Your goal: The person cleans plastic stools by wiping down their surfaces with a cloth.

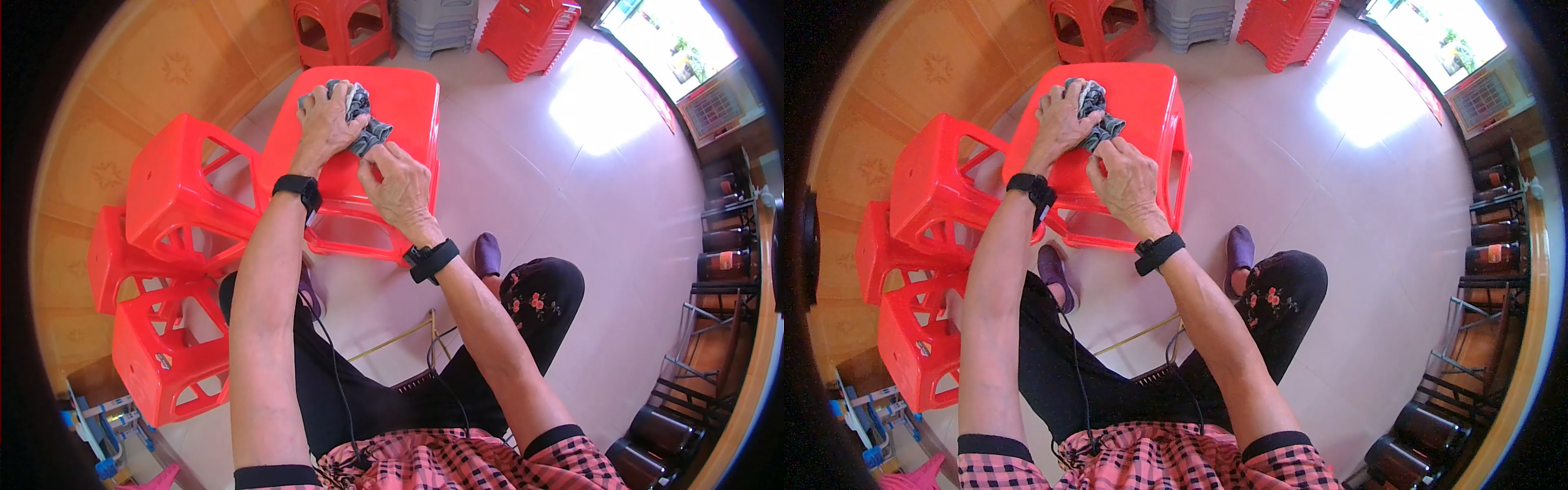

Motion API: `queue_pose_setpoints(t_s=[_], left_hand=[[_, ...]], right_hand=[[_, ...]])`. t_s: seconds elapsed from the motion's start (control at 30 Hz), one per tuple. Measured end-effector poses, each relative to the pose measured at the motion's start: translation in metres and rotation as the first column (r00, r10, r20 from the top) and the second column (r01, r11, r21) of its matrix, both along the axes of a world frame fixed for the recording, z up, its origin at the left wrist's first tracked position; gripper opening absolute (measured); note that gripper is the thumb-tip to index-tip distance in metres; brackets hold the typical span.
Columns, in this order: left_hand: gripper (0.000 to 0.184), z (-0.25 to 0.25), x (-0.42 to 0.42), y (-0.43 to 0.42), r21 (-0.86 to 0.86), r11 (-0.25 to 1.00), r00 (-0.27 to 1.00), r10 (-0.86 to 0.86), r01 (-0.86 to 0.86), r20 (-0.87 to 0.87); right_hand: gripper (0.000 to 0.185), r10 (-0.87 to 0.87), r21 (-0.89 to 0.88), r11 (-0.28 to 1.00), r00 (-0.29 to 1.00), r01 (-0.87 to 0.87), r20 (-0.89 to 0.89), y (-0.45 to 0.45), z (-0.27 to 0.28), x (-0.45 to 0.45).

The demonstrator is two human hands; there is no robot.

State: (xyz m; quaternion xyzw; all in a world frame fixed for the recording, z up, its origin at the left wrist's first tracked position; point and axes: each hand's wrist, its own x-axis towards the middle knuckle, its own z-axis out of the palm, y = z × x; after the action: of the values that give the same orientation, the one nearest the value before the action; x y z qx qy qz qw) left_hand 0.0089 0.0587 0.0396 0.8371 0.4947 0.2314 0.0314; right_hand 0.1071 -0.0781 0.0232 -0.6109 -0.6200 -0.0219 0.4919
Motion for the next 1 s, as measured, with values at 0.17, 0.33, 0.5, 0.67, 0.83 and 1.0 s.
queue_pose_setpoints(t_s=[0.17, 0.33, 0.5, 0.67, 0.83, 1.0], left_hand=[[0.066, -0.003, 0.002, 0.003, 0.009, 1.000, 1.000, 0.012, -0.012, -0.011], [0.064, -0.005, -0.001, 0.003, 0.036, 0.999, 1.000, -0.009, 0.009, 0.004], [0.062, -0.001, -0.001, -0.003, 0.020, 1.000, 0.999, -0.022, 0.021, 0.035], [0.060, -0.010, 0.000, 0.005, 0.111, 0.993, 0.998, -0.048, 0.045, 0.030], [0.058, 0.001, -0.008, -0.010, 0.110, 0.986, 0.991, -0.129, 0.124, 0.033], [0.062, 0.000, -0.025, -0.059, 0.077, 0.964, 0.966, -0.257, 0.256, 0.011]], right_hand=[[0.010, -0.021, 0.000, 1.000, 1.000, 0.021, -0.001, -0.002, 0.003, 0.000], [0.013, -0.011, -0.040, 0.999, 1.000, 0.010, -0.028, -0.004, 0.004, 0.001], [0.009, -0.025, 0.002, 1.000, 0.993, 0.025, -0.113, -0.005, 0.007, 0.002], [0.006, -0.022, 0.077, 0.996, 0.979, 0.038, -0.204, -0.003, 0.005, 0.007], [0.007, -0.006, 0.096, 0.994, 0.911, 0.050, -0.413, -0.003, 0.018, 0.006], [0.009, -0.030, 0.055, 0.996, 0.847, 0.070, -0.530, -0.004, 0.011, 0.009]])
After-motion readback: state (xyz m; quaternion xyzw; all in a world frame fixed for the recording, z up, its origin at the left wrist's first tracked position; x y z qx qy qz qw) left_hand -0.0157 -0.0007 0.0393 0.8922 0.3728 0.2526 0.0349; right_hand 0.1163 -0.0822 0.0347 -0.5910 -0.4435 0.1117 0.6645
